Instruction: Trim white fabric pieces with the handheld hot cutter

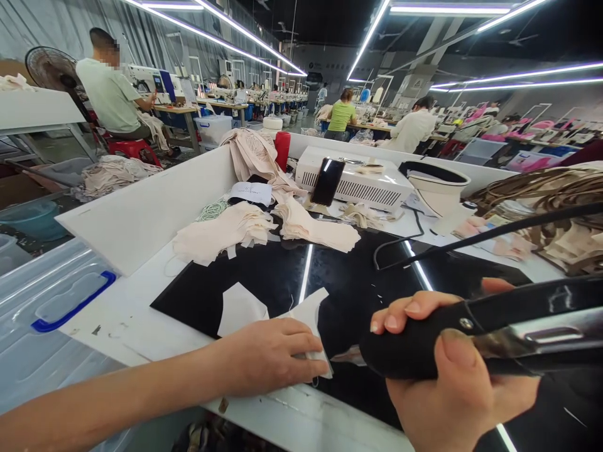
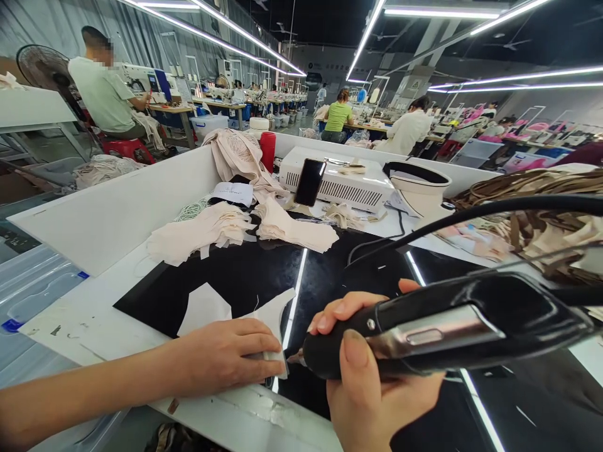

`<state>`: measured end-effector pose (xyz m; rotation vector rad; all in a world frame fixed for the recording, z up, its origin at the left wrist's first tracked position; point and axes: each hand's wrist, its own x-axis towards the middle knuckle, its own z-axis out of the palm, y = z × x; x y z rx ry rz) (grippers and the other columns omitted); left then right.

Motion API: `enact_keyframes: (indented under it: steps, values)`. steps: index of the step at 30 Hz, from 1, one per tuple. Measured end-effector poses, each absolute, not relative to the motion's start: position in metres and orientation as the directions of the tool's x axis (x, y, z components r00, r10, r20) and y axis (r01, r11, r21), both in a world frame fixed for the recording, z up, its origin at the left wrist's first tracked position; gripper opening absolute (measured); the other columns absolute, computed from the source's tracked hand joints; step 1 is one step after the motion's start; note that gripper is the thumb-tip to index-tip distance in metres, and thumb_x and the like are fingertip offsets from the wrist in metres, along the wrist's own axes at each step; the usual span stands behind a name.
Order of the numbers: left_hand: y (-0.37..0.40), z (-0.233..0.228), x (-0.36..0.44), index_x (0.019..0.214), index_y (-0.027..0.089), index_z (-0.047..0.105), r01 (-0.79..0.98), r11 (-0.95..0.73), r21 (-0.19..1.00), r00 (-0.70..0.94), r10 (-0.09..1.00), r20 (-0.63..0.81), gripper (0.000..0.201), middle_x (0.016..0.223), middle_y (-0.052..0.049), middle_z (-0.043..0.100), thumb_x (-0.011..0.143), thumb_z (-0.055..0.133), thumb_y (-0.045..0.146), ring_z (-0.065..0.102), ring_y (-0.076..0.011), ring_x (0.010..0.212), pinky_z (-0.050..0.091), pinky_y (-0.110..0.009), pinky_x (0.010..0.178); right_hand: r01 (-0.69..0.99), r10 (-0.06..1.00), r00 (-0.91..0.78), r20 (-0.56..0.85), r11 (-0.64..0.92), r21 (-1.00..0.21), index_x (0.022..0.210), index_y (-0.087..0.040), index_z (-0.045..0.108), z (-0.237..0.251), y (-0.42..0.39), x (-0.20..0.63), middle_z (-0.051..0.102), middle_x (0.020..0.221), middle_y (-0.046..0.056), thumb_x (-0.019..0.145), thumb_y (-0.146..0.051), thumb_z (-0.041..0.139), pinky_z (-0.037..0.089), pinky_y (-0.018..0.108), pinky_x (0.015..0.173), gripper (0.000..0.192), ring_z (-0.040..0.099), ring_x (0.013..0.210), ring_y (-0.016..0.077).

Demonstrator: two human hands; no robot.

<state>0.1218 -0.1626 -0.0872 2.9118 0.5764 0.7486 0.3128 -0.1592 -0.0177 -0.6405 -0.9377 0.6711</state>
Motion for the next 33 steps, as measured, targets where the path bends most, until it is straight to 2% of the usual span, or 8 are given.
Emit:
enact_keyframes:
  steps: [11,18,24,33]
  values:
    - [-0.168,-0.084,0.124,0.120,0.018,0.072,0.354,-0.909,0.219,0.792,0.416,0.448,0.021,0.117,-0.010,0.069,0.108,0.055,0.020,0.065,-0.0204,0.108,0.054,-0.031,0.104,-0.252,0.774,0.417,0.477,0.603,-0.757,0.121,-0.027,0.057,-0.016,-0.161,0.311,0.070,0.071,-0.007,0.071,-0.029,0.085,0.057,0.032,0.043,0.057,0.058,0.050,0.0163]
    - [-0.170,-0.082,0.123,0.121,0.021,0.072,0.374,-0.897,0.236,0.781,0.442,0.441,0.021,0.117,-0.011,0.066,0.107,0.057,0.022,0.064,-0.0215,0.111,0.055,-0.034,0.105,-0.216,0.772,0.400,0.494,0.603,-0.768,0.123,-0.026,0.058,-0.014,-0.163,0.310,0.071,0.072,-0.007,0.074,-0.022,0.083,0.057,0.032,0.044,0.054,0.059,0.050,0.0165]
    - [-0.172,-0.086,0.122,0.121,0.022,0.073,0.384,-0.888,0.253,0.778,0.459,0.430,0.020,0.119,-0.012,0.064,0.107,0.059,0.024,0.063,-0.0224,0.114,0.054,-0.035,0.105,-0.245,0.757,0.405,0.513,0.630,-0.737,0.121,-0.027,0.058,-0.015,-0.159,0.309,0.070,0.072,-0.007,0.077,-0.026,0.082,0.058,0.031,0.044,0.051,0.059,0.050,0.0154]
    - [-0.177,-0.085,0.124,0.120,0.022,0.072,0.418,-0.878,0.233,0.761,0.478,0.438,0.019,0.117,-0.012,0.064,0.107,0.058,0.023,0.063,-0.0208,0.113,0.054,-0.032,0.104,-0.232,0.775,0.390,0.497,0.605,-0.761,0.123,-0.028,0.057,-0.015,-0.158,0.303,0.070,0.074,-0.007,0.077,-0.023,0.082,0.058,0.033,0.046,0.053,0.061,0.051,0.0156]
